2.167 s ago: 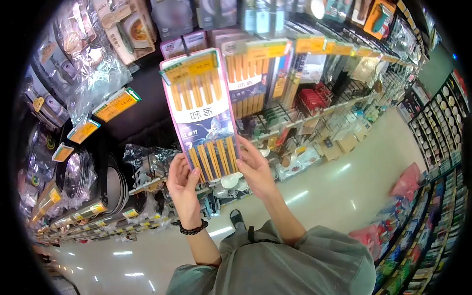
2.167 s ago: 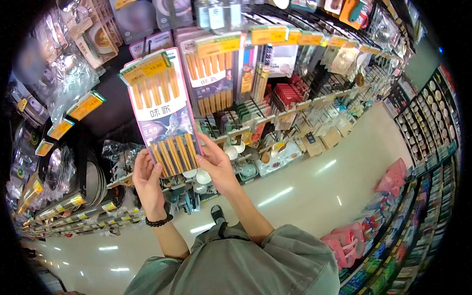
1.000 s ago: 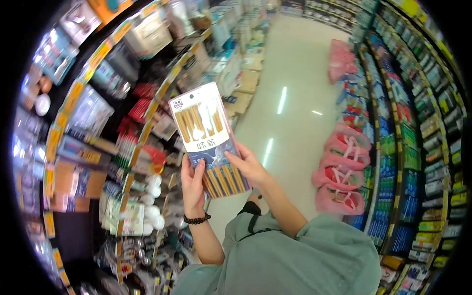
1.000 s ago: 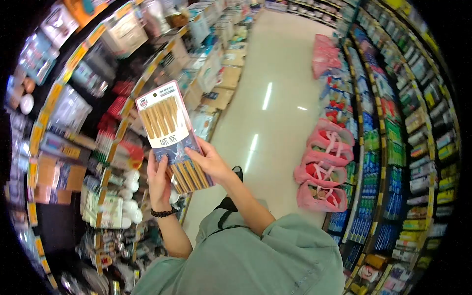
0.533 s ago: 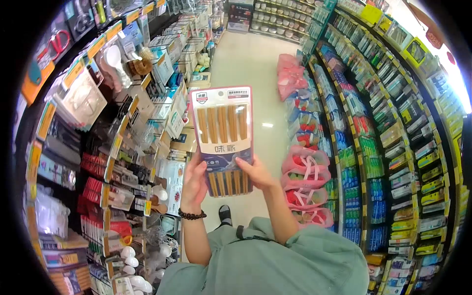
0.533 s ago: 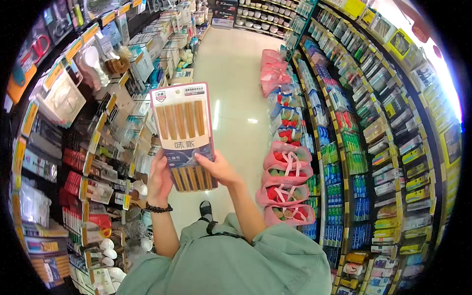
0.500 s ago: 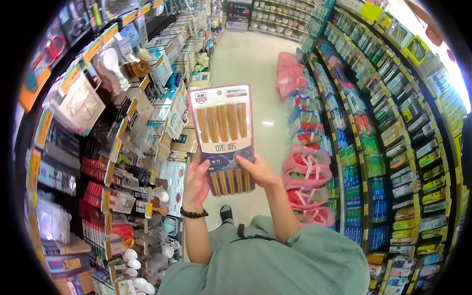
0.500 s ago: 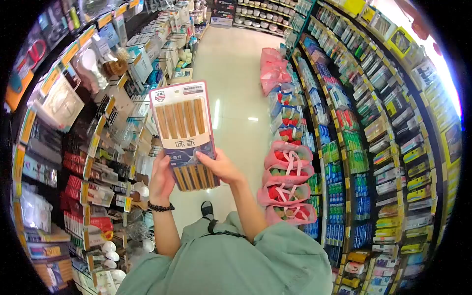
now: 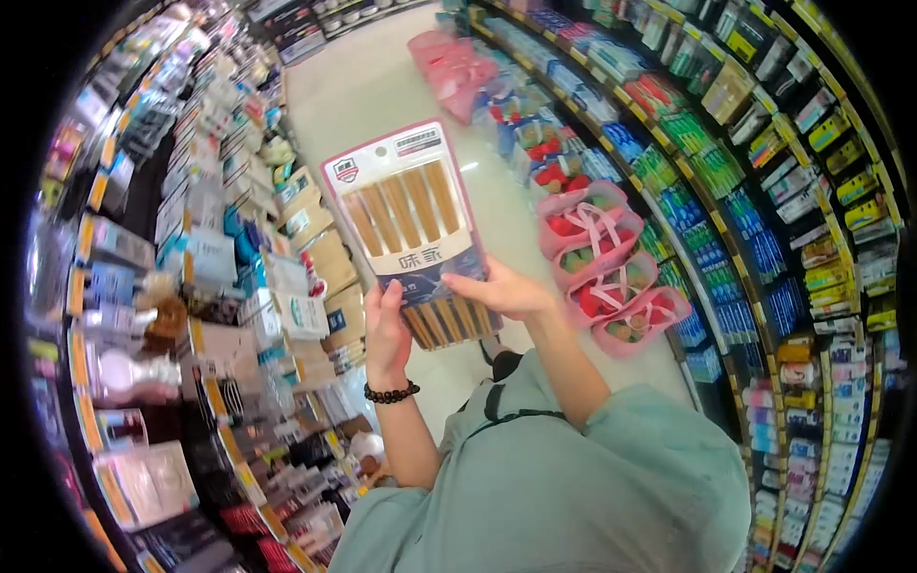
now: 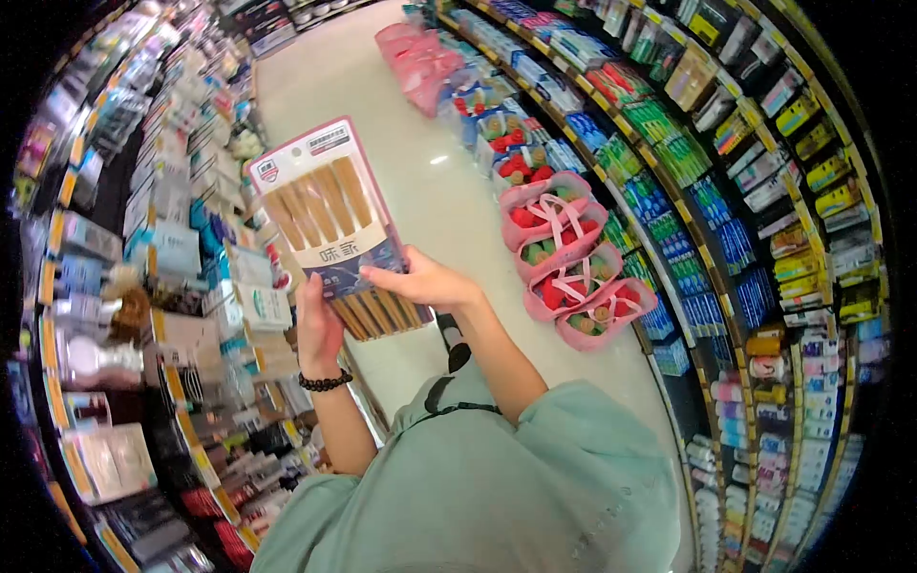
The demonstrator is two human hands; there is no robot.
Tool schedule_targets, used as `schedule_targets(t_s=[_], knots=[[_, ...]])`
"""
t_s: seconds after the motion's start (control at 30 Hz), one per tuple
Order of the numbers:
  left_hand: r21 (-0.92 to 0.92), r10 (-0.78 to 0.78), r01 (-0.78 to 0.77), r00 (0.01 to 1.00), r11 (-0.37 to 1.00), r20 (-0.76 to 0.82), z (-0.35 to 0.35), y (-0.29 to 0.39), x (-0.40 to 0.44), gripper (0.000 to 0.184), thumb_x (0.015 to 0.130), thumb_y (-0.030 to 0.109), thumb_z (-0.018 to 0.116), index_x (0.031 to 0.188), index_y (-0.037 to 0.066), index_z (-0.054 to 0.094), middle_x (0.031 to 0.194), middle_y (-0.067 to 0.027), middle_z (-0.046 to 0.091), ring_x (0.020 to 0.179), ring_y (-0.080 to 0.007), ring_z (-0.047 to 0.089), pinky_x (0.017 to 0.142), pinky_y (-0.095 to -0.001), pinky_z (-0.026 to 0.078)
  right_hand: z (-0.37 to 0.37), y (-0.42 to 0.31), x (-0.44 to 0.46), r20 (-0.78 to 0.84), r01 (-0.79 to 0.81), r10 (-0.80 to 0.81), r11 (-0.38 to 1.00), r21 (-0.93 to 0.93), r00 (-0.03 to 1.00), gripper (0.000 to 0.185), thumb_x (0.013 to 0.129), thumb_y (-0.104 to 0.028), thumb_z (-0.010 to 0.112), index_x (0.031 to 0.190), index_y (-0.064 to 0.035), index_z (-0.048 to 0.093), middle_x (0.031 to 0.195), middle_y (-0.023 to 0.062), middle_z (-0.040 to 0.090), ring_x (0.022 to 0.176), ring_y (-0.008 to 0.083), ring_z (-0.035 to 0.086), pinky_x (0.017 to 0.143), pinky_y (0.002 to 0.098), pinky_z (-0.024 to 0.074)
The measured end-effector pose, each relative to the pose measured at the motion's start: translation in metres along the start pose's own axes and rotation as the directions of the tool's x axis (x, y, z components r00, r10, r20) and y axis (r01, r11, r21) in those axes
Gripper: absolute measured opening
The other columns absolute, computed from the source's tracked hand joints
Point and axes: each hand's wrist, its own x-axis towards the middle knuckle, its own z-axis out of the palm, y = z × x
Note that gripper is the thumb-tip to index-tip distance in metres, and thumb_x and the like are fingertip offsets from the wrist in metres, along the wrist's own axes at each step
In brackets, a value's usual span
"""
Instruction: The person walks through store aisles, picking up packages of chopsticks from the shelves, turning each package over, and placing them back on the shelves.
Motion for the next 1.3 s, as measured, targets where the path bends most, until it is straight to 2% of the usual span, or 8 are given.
schedule_targets(t_s=[0.37, 0.47, 0.6, 0.73, 0.83, 0.97, 1.1, 1.3], knots=[[0.087, 0.118, -0.099, 0.961, 0.991, -0.250, -0.055, 0.041, 0.194, 0.034, 0.103, 0.028, 0.053, 0.116, -0.003, 0.061, 0.112, -0.0097, 0.067, 0.104, -0.0161, 0.062, 0.096, -0.0324, 0.046, -0.030, -0.032, 0.220, 0.172, 0.089, -0.093, 0.996, 0.030, 0.981, 0.043, 0.096, -0.025, 0.067, 0.127, 0.0042, 0.059, 0.117, 0.0086, 0.067, 0.103, 0.0140, 0.061, 0.092, 0.0312, 0.0510], [0.078, 0.113, -0.096, 0.960, 0.992, -0.256, -0.063, 0.055, 0.244, 0.037, 0.104, 0.031, 0.050, 0.115, -0.003, 0.061, 0.112, -0.0103, 0.067, 0.103, -0.0170, 0.063, 0.094, -0.0339, 0.047, -0.041, -0.044, 0.275, 0.187, 0.029, -0.029, 1.000, 0.001, 0.982, 0.042, 0.096, -0.025, 0.066, 0.126, 0.0044, 0.059, 0.117, 0.0084, 0.067, 0.103, 0.0138, 0.062, 0.092, 0.0315, 0.0513], [0.023, 0.109, -0.109, 0.928, 0.994, -0.356, -0.094, 0.053, 0.293, 0.048, 0.106, 0.039, 0.044, 0.120, -0.004, 0.059, 0.116, -0.0127, 0.067, 0.106, -0.0186, 0.063, 0.095, -0.0358, 0.048, -0.047, -0.034, 0.347, 0.210, -0.017, 0.006, 0.999, 0.051, 0.978, 0.041, 0.097, -0.024, 0.066, 0.125, 0.0052, 0.058, 0.115, 0.0084, 0.067, 0.103, 0.0136, 0.062, 0.091, 0.0316, 0.0520], [-0.027, 0.041, -0.057, 0.916, 0.998, -0.399, -0.130, 0.062, 0.345, 0.052, 0.107, 0.044, 0.036, 0.141, 0.006, 0.046, 0.137, -0.0079, 0.056, 0.124, -0.0210, 0.054, 0.106, -0.0385, 0.040, -0.046, -0.025, 0.419, 0.224, -0.061, 0.047, 0.997, 0.056, 0.974, 0.041, 0.097, -0.023, 0.065, 0.127, 0.0041, 0.057, 0.117, 0.0081, 0.066, 0.104, 0.0128, 0.061, 0.090, 0.0305, 0.0513], [-0.077, 0.012, -0.047, 0.912, 0.996, -0.409, -0.157, 0.060, 0.400, 0.052, 0.107, 0.043, 0.035, 0.141, 0.006, 0.046, 0.137, -0.0072, 0.056, 0.124, -0.0195, 0.053, 0.107, -0.0375, 0.040, -0.059, -0.027, 0.477, 0.246, -0.169, 0.136, 0.979, 0.116, 0.960, 0.042, 0.097, -0.023, 0.065, 0.129, 0.0030, 0.056, 0.119, 0.0083, 0.065, 0.106, 0.0129, 0.061, 0.092, 0.0311, 0.0506], [-0.118, 0.038, -0.095, 0.911, 0.988, -0.411, -0.183, 0.056, 0.489, 0.052, 0.107, 0.043, 0.036, 0.138, 0.003, 0.048, 0.131, -0.0082, 0.060, 0.119, -0.0174, 0.057, 0.103, -0.0350, 0.044, -0.081, -0.022, 0.560, 0.204, -0.102, 0.083, 0.991, 0.083, 0.975, 0.043, 0.098, -0.024, 0.065, 0.131, 0.0026, 0.055, 0.120, 0.0069, 0.065, 0.108, 0.0126, 0.060, 0.092, 0.0310, 0.0506], [-0.207, -0.078, -0.003, 0.921, 0.978, -0.382, -0.217, 0.075, 0.579, 0.053, 0.107, 0.042, 0.037, 0.136, 0.000, 0.050, 0.127, -0.0090, 0.063, 0.113, -0.0172, 0.062, 0.098, -0.0334, 0.048, -0.089, -0.048, 0.653, 0.132, -0.243, 0.231, 0.966, 0.085, 0.964, 0.040, 0.099, -0.025, 0.063, 0.129, 0.0018, 0.056, 0.120, 0.0074, 0.064, 0.105, 0.0120, 0.060, 0.090, 0.0309, 0.0518], [-0.199, -0.088, 0.031, 0.955, 0.980, -0.285, -0.256, 0.108, 0.711, 0.052, 0.107, 0.042, 0.039, 0.130, -0.002, 0.055, 0.124, -0.0089, 0.065, 0.110, -0.0152, 0.063, 0.097, -0.0317, 0.048, -0.101, -0.081, 0.769, 0.019, -0.158, 0.157, 0.985, 0.067, 0.987, 0.038, 0.099, -0.024, 0.063, 0.125, 0.0032, 0.058, 0.119, 0.0073, 0.065, 0.104, 0.0113, 0.061, 0.088, 0.0299, 0.0521]])
